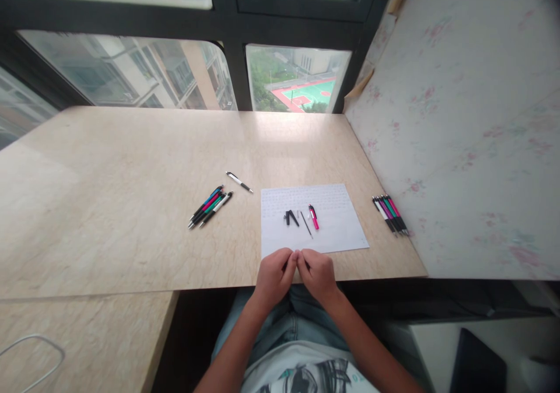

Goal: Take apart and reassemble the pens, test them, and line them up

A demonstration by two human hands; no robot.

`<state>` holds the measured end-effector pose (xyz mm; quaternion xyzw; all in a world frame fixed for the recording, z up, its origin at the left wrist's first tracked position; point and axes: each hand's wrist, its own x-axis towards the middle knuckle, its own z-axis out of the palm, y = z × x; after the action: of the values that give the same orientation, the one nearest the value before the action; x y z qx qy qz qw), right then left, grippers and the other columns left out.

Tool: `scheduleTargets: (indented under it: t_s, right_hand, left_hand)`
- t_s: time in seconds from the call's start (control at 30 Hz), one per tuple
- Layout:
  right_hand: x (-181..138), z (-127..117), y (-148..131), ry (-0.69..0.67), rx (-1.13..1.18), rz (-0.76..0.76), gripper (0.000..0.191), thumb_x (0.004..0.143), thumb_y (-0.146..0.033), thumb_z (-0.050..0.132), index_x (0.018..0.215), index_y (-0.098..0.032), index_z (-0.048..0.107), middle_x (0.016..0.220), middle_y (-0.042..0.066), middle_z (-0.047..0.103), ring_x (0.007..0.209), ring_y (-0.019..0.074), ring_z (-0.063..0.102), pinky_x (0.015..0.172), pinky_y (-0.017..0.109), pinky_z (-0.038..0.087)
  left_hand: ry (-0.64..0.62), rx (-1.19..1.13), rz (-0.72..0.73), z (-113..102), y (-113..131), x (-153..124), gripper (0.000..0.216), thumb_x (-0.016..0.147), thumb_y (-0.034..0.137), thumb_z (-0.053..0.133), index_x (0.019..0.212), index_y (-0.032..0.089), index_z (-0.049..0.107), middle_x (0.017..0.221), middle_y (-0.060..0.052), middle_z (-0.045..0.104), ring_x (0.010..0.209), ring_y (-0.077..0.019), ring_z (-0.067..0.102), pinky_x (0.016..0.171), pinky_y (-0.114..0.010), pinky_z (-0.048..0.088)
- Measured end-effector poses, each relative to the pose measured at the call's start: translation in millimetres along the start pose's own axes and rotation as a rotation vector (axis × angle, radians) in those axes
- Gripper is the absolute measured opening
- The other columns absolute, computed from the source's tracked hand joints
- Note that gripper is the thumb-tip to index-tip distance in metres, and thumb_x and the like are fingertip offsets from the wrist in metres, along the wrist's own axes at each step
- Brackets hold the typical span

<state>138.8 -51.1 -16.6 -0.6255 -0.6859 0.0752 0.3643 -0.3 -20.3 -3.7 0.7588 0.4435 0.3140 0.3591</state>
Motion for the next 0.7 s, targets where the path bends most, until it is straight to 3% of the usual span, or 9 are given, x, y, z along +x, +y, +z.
scheduleTargets:
  t_s: [0.37,0.7]
  right_hand:
    - [0.9,-1.8,-0.2,-0.005,0.037,0.026,0.046,0.101,-0.029,0.041,0.057,-0.021,0.049,0.052,0.000,0.054,0.048,0.0120,0.045,0.053,0.029,0.026]
    - [7.4,-10.1,0.6,0.000,0.126,0.240,0.047,0.101,-0.038,0.041,0.057,-0.021,0.045,0.050,-0.004,0.047,0.047,0.0115,0.041,0.051,0.026,0.027]
  left_hand:
    - [0.002,-0.010,-0.005,-0.3,0.8,-0.2,0.039,0.099,0.034,0.042,0.063,0.020,0.042,0.058,0.003,0.044,0.055,-0.0128,0.041,0.056,-0.028,0.029]
    - [-0.033,-0.038,-0.028,-2.6,2.4,-0.3,0.038,0.100,0.037,0.041,0.069,0.020,0.053,0.064,-0.001,0.057,0.060,-0.0155,0.051,0.059,-0.028,0.035]
